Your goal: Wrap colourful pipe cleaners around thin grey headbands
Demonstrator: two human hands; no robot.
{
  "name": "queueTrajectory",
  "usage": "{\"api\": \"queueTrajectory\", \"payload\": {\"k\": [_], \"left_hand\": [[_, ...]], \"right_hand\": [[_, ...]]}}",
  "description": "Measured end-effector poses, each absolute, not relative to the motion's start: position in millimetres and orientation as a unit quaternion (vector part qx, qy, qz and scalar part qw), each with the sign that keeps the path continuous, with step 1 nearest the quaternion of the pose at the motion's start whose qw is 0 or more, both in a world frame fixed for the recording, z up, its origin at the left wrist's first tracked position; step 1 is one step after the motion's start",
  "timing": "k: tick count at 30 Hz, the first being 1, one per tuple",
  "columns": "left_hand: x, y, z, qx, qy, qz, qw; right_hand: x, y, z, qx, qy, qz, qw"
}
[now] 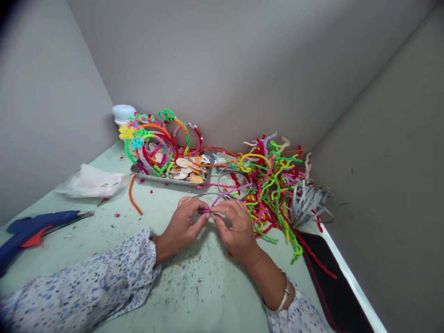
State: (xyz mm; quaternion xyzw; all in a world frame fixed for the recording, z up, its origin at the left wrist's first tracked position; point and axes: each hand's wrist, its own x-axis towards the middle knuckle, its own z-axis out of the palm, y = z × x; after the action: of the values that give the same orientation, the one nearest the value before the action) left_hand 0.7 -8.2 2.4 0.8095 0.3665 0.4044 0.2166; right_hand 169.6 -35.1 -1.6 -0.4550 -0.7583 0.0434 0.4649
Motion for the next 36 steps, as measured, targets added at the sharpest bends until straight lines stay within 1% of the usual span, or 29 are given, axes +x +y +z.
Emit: {"api": "queueTrajectory", "payload": {"k": [5,11,18,36], "left_hand": [[0.6,-8.9,0.8,0.789,0.376,0.425,0.236],[-0.4,-9.2,1.0,0.791,0.368,0.416,0.255],[-0.3,-8.9,0.4,0.789,0.366,0.422,0.257],[-0.6,-9.2,-0.8,0.787,0.363,0.434,0.247]], "right_hand": [[170.3,-34.1,-3.3,-0.462,-0.758,0.031,0.46],[170.7,-32.3,-5.9,-0.471,-0.752,0.019,0.461],[171.9,-32.1,-6.5,-0.475,-0.758,0.0,0.447],[170.2,-31.8,-2.0,-0.487,-0.768,-0.002,0.415]]}}
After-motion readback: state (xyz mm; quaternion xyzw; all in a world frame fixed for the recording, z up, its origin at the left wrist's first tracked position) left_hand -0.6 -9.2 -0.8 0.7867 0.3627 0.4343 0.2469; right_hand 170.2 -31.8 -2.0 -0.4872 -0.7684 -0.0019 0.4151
